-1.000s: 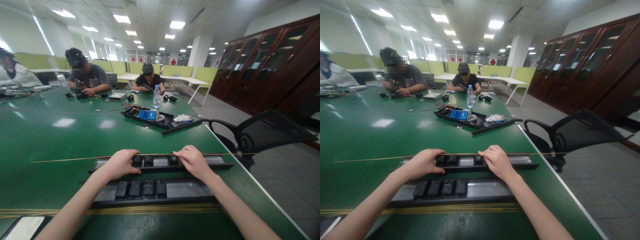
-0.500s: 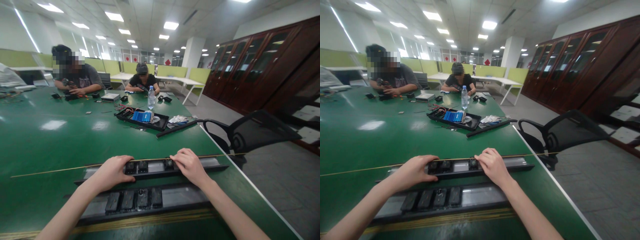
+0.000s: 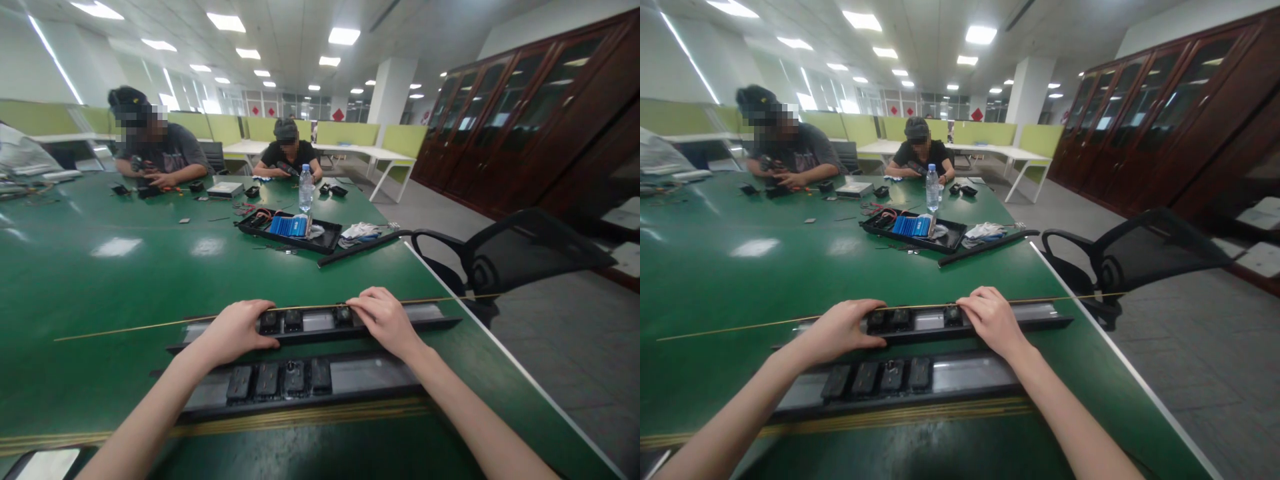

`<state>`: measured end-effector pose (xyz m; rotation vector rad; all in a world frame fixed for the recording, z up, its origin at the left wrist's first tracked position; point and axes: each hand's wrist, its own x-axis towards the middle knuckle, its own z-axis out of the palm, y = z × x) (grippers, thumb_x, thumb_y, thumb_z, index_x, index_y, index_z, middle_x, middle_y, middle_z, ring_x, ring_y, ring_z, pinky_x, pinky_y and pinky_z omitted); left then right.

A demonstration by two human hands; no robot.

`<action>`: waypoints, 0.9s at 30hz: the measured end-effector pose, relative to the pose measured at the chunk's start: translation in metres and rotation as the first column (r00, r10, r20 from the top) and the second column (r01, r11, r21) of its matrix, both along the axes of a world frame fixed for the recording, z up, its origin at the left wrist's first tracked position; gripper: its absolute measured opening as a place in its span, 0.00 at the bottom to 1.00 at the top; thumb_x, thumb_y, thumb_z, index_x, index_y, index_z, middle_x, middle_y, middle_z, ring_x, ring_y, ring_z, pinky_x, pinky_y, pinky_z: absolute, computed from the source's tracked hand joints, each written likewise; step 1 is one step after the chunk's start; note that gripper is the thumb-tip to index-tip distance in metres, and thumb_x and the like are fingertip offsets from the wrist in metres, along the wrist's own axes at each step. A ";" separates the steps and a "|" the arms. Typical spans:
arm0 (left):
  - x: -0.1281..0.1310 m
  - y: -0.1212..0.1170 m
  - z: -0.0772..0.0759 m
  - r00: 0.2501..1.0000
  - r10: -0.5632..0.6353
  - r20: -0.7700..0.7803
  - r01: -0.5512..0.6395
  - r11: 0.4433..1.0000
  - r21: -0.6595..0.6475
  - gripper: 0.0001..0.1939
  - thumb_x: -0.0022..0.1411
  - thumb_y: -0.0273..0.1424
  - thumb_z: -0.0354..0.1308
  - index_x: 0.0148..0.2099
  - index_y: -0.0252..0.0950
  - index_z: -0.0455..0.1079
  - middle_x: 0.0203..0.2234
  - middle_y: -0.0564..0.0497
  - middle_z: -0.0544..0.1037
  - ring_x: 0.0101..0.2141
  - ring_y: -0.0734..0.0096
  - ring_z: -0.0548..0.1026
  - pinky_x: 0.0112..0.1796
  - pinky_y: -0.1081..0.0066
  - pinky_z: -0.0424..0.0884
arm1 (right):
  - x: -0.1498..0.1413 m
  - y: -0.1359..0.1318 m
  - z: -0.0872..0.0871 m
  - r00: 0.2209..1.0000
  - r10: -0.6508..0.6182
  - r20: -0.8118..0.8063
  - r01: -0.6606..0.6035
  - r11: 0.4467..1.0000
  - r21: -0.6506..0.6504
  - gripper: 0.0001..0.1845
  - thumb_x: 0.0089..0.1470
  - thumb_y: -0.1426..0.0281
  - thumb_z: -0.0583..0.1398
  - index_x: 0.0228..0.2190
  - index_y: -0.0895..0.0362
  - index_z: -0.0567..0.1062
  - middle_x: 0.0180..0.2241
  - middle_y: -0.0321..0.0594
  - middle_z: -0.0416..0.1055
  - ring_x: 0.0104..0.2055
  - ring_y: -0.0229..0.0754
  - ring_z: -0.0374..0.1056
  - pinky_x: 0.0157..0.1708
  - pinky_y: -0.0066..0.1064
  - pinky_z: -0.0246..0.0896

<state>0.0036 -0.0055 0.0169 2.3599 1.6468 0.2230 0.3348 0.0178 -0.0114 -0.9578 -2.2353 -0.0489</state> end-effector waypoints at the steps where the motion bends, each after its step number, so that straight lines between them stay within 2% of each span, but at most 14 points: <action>1: 0.000 0.000 0.000 1.000 -0.009 0.000 0.009 1.000 -0.001 0.32 0.49 0.48 0.65 0.54 0.39 0.72 0.48 0.44 0.79 0.47 0.53 0.77 0.47 0.65 0.70 | 0.000 0.000 -0.001 1.000 -0.002 0.000 0.002 1.000 -0.008 0.11 0.64 0.71 0.55 0.41 0.54 0.78 0.34 0.44 0.75 0.39 0.46 0.68 0.42 0.42 0.65; 12: 0.000 -0.001 0.001 1.000 -0.020 -0.020 0.020 1.000 0.011 0.33 0.50 0.50 0.65 0.54 0.39 0.71 0.48 0.44 0.79 0.48 0.53 0.76 0.46 0.65 0.70 | 0.002 0.001 -0.003 1.000 -0.020 -0.003 0.020 0.998 -0.059 0.11 0.63 0.70 0.55 0.41 0.53 0.78 0.36 0.44 0.74 0.40 0.48 0.68 0.43 0.42 0.64; 27: 0.003 -0.002 0.003 0.999 0.004 -0.039 -0.002 0.998 0.056 0.34 0.47 0.50 0.67 0.53 0.39 0.73 0.46 0.45 0.81 0.45 0.53 0.78 0.44 0.66 0.72 | 0.001 0.003 -0.002 1.000 0.003 -0.004 -0.003 0.999 -0.040 0.12 0.63 0.69 0.55 0.38 0.54 0.79 0.35 0.45 0.74 0.38 0.48 0.69 0.41 0.42 0.65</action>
